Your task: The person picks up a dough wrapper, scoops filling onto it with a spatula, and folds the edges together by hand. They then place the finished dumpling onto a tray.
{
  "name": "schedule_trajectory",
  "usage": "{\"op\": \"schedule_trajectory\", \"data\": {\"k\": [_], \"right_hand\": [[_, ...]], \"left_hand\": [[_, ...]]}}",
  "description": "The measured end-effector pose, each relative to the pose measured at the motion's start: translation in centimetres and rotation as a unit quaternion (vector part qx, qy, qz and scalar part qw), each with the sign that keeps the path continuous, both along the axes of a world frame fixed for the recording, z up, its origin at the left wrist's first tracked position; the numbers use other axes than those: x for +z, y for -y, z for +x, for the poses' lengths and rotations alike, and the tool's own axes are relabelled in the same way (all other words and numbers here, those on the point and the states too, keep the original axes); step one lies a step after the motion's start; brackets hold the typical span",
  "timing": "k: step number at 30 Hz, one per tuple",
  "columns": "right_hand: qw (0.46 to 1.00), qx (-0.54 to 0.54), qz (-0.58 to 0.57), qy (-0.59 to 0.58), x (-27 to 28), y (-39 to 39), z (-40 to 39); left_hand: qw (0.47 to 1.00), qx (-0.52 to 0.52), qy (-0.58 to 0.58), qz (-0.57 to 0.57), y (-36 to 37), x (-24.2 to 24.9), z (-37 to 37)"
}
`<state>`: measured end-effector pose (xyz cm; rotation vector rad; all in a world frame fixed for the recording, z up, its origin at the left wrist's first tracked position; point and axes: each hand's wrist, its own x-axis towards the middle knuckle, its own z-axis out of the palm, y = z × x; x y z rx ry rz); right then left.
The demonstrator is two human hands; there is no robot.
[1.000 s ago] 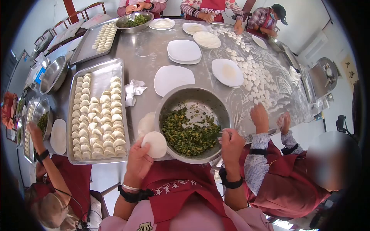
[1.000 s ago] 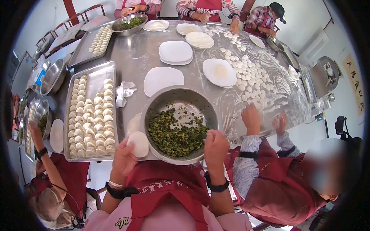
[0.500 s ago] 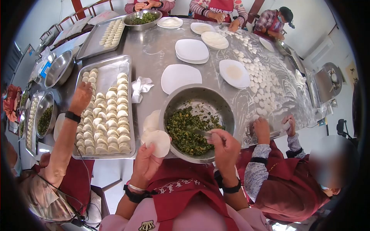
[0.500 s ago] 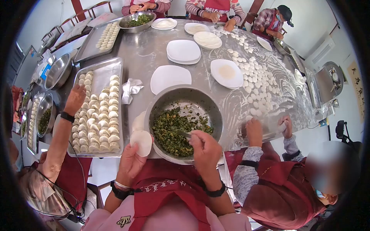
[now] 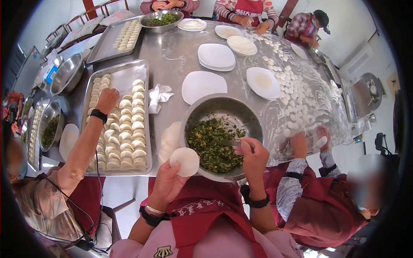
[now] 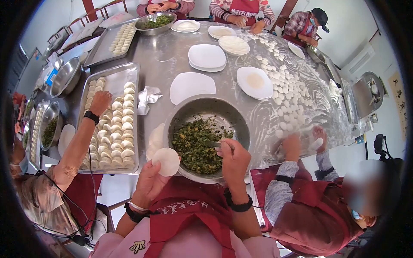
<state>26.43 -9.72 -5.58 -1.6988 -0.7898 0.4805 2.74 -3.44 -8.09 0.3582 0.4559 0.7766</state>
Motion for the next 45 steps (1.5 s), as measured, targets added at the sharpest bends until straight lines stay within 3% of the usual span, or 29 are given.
{"op": "schedule_trajectory", "data": {"k": [5,11,15,18,21,24,27,33,35,45], "right_hand": [[0.992,0.067,-0.02,-0.109,2.0,2.7,-0.8],[0.998,0.009,-0.028,-0.062,-1.4,1.4,1.5],[0.999,0.004,0.011,-0.03,-0.1,1.0,1.1],[0.998,-0.016,-0.001,0.067,1.4,1.0,0.9],[0.938,0.094,-0.012,0.333,0.0,0.9,0.9],[0.943,0.168,-0.027,0.285,-0.6,0.6,-0.6],[0.932,0.156,0.006,0.328,-1.2,0.3,0.2],[0.985,-0.041,-0.015,0.168,0.3,-0.2,2.8],[0.983,-0.061,-0.015,0.174,-0.6,-0.8,4.0],[0.999,-0.021,0.012,-0.036,-4.6,-2.3,2.7]], "left_hand": [[1.0,-0.001,-0.004,0.0,-0.1,-0.1,0.0],[1.0,-0.002,-0.004,0.003,0.0,-0.1,0.0],[1.0,-0.002,-0.005,0.006,0.0,-0.1,-0.1],[1.0,0.0,-0.011,0.007,0.1,-0.1,0.0],[1.0,-0.003,-0.016,0.008,0.0,-0.3,0.0],[1.0,0.004,-0.019,0.003,0.1,-0.3,0.0],[1.0,0.01,-0.013,-0.007,0.2,0.1,0.0],[1.0,0.006,-0.008,-0.004,0.1,-0.2,0.0],[1.0,0.004,-0.009,-0.001,0.1,-0.2,0.0],[1.0,0.008,-0.019,-0.006,0.1,-0.6,0.0]]}}
